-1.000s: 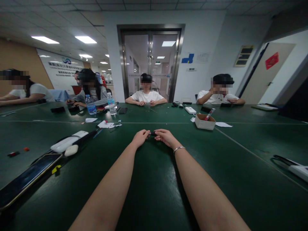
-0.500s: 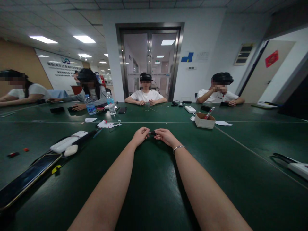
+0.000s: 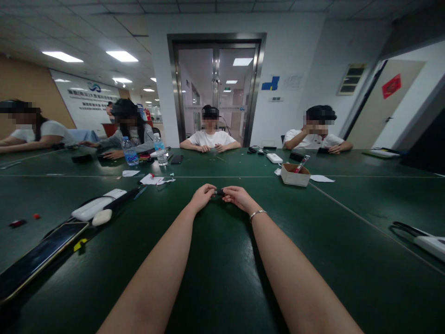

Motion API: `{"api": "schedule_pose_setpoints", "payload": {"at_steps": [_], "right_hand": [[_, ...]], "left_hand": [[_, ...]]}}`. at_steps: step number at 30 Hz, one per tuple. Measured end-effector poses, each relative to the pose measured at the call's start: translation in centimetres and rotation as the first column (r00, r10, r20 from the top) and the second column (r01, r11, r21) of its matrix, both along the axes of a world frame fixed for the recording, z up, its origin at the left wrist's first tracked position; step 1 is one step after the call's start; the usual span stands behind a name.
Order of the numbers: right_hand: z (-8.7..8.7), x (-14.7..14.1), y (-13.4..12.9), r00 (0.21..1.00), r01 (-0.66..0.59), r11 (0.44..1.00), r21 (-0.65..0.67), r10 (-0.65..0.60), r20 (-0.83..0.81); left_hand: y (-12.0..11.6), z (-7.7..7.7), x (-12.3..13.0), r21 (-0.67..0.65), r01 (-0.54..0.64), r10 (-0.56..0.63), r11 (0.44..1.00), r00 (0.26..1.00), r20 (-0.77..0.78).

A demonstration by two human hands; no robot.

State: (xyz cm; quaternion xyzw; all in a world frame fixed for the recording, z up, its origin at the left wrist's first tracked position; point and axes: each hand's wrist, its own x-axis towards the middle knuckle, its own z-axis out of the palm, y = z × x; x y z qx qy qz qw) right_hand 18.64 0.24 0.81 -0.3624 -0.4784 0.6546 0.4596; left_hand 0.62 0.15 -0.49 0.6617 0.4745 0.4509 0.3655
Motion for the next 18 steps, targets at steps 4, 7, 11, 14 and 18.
{"api": "schedule_pose_setpoints", "payload": {"at_steps": [4,7,11,14,18], "right_hand": [[-0.01,0.01,0.02,1.000,-0.004,1.000,-0.003,0.004,0.001],[-0.05,0.01,0.03,1.000,-0.005,1.000,0.000,0.005,-0.003],[-0.12,0.01,0.05,1.000,-0.007,1.000,-0.003,0.007,-0.011],[-0.14,0.01,0.09,1.000,-0.008,1.000,-0.005,0.008,-0.007],[-0.16,0.06,0.15,1.000,-0.018,1.000,-0.001,0.018,-0.007]], "left_hand": [[-0.02,-0.01,-0.03,0.003,0.019,-0.019,1.000,1.000,0.000],[0.06,-0.11,-0.04,0.018,0.035,-0.034,0.999,0.999,-0.017],[0.20,-0.23,-0.01,0.005,0.031,-0.031,1.000,0.999,-0.008],[0.26,-0.28,0.03,0.032,0.021,-0.021,0.999,1.000,-0.015],[0.20,-0.19,0.06,-0.001,0.027,-0.027,1.000,1.000,0.013]]}}
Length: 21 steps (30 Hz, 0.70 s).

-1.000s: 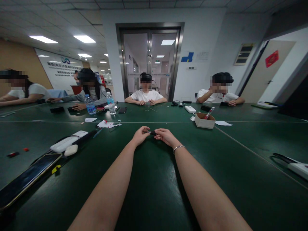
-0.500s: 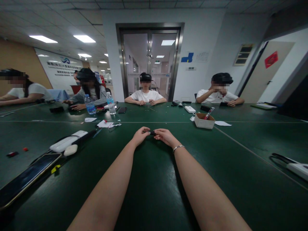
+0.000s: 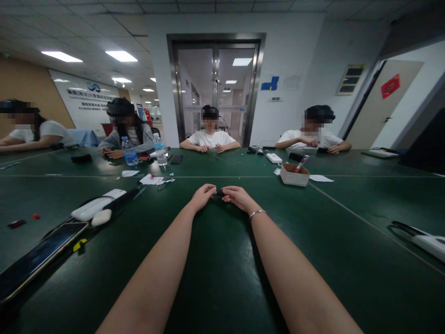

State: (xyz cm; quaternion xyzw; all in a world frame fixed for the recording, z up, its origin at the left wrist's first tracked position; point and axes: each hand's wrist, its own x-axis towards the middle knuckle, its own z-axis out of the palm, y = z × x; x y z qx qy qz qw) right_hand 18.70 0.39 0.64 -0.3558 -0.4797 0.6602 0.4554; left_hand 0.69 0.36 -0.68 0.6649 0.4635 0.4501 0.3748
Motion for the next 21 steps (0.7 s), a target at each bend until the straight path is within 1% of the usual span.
{"api": "schedule_pose_setpoints", "payload": {"at_steps": [1,5,8,13,21], "right_hand": [[-0.02,0.02,0.02,1.000,-0.003,1.000,0.001,0.003,0.001],[-0.12,0.12,0.08,1.000,-0.014,1.000,0.013,0.014,-0.009],[-0.16,0.12,0.12,1.000,-0.011,1.000,0.013,0.012,-0.005],[-0.17,0.07,0.09,1.000,0.016,1.000,0.003,-0.016,0.010],[0.21,0.20,-0.46,1.000,-0.028,0.997,0.074,0.029,-0.009]], "left_hand": [[-0.05,0.04,0.01,-0.013,0.012,-0.012,1.000,1.000,0.003],[-0.30,0.19,0.03,0.045,0.007,-0.007,0.999,1.000,-0.009],[-0.41,0.22,0.01,0.020,0.023,-0.023,1.000,1.000,-0.001],[-0.33,0.10,-0.14,0.081,0.020,-0.021,0.997,1.000,0.004],[0.06,-0.46,-0.21,0.058,0.014,-0.017,0.998,0.999,0.043]]}}
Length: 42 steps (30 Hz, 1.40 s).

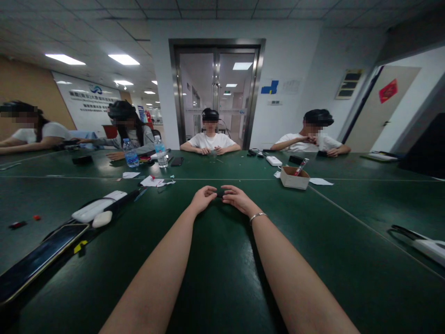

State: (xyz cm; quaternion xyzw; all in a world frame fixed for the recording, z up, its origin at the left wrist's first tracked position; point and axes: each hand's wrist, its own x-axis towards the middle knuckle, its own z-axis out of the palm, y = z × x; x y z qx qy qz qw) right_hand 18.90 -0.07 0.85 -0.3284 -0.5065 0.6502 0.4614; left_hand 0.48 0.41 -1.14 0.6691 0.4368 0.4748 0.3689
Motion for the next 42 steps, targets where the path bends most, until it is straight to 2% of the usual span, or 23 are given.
{"api": "schedule_pose_setpoints", "payload": {"at_steps": [6,10,12,15,17,20,23,27,29,33,35,40,42], "right_hand": [[0.2,-0.6,0.3,0.972,0.010,1.000,-0.020,-0.006,0.233],[0.1,0.0,0.3,0.992,-0.075,0.996,0.038,0.071,0.108],[0.2,0.1,0.2,0.996,-0.068,0.998,0.008,0.068,0.065],[0.4,-0.3,0.2,0.985,-0.018,0.998,-0.059,0.028,0.170],[0.5,-0.5,0.2,0.971,-0.016,1.000,-0.026,0.022,0.236],[0.5,-0.3,0.1,0.983,-0.082,0.995,0.055,0.071,0.170],[0.4,-0.1,0.1,0.993,-0.071,0.997,0.013,0.069,0.100],[0.2,-0.7,0.5,0.973,0.012,0.999,-0.036,-0.003,0.230],[0.2,-0.8,0.5,0.963,0.006,1.000,-0.027,0.002,0.270],[0.3,-0.3,0.2,0.991,-0.047,0.999,0.002,0.046,0.129],[0.4,-0.2,0.2,0.994,-0.034,0.999,-0.014,0.035,0.099],[0.3,-0.9,0.5,0.962,0.020,1.000,-0.014,-0.015,0.272],[0.3,-1.1,0.6,0.964,0.042,0.999,0.013,-0.044,0.263]], "left_hand": [[0.0,0.1,0.1,0.019,0.011,-0.012,1.000,0.999,0.036],[0.1,0.0,0.0,0.016,-0.006,0.005,1.000,0.999,0.031],[0.1,0.0,0.0,0.016,-0.008,0.008,1.000,1.000,0.029],[0.1,0.0,0.0,0.017,0.005,-0.006,1.000,1.000,0.028],[0.0,0.0,0.0,0.015,0.010,-0.011,1.000,1.000,0.024],[0.0,0.1,0.0,0.014,0.007,-0.007,1.000,1.000,0.024],[0.1,0.1,-0.1,0.021,-0.010,0.009,1.000,1.000,0.018],[0.2,-0.1,0.0,0.034,-0.014,0.013,0.999,1.000,0.018],[0.2,-0.2,0.0,0.035,-0.009,0.008,0.999,1.000,0.029],[0.4,-0.4,0.1,0.027,-0.019,0.018,0.999,0.999,0.039],[0.4,-0.4,0.1,0.035,-0.029,0.028,0.999,0.999,0.039],[0.4,-0.4,0.0,0.037,-0.023,0.022,0.999,0.999,0.040],[0.3,-0.3,0.1,0.028,-0.030,0.029,0.999,0.999,0.035]]}}
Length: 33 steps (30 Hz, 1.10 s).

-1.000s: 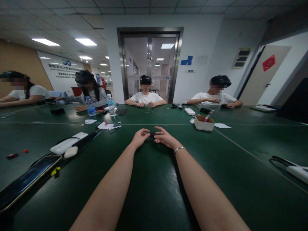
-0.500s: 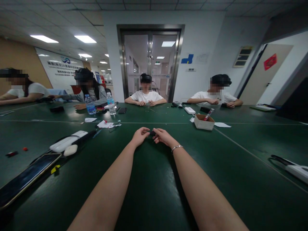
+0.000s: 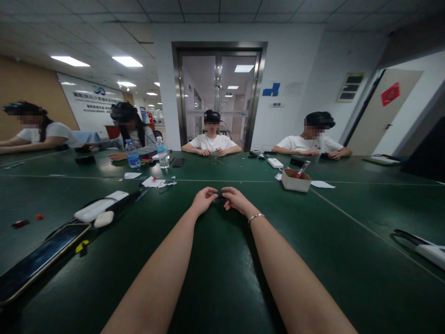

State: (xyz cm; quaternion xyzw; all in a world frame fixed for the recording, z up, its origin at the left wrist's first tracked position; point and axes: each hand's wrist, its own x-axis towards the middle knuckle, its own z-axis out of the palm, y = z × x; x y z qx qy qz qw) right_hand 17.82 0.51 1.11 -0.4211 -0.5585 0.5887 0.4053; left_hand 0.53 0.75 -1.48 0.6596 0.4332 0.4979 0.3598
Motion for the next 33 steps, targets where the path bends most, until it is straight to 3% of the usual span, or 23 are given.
{"api": "schedule_pose_setpoints", "payload": {"at_steps": [3,6,12,17,22,26,33], "right_hand": [[-0.01,0.05,0.02,0.998,0.002,1.000,-0.009,-0.002,-0.057],[0.04,0.11,0.00,1.000,-0.012,0.999,-0.033,0.012,0.004],[0.04,0.24,-0.12,0.999,-0.037,0.999,0.035,0.038,-0.039],[-0.06,0.14,-0.01,0.998,-0.012,1.000,0.013,0.011,0.058],[0.30,0.11,-0.32,0.999,-0.054,0.999,0.005,0.054,-0.003],[0.28,-0.08,-0.23,0.997,-0.024,0.999,-0.022,0.025,0.069],[-0.02,0.38,-0.12,0.993,-0.117,0.993,0.033,0.117,0.003]], "left_hand": [[0.01,0.03,0.02,-0.004,-0.020,0.020,1.000,1.000,-0.002],[0.10,0.04,0.00,-0.002,-0.009,0.009,1.000,1.000,-0.001],[0.23,-0.04,-0.10,-0.010,-0.007,0.007,1.000,1.000,-0.021],[-0.03,0.21,-0.04,-0.016,0.002,-0.002,1.000,1.000,0.001],[-0.33,0.59,0.09,-0.027,0.010,-0.010,1.000,1.000,0.016],[-0.32,0.58,0.14,-0.028,0.009,-0.008,1.000,1.000,0.020],[-0.38,0.47,-0.05,-0.075,0.014,-0.020,0.997,0.997,-0.069]]}}
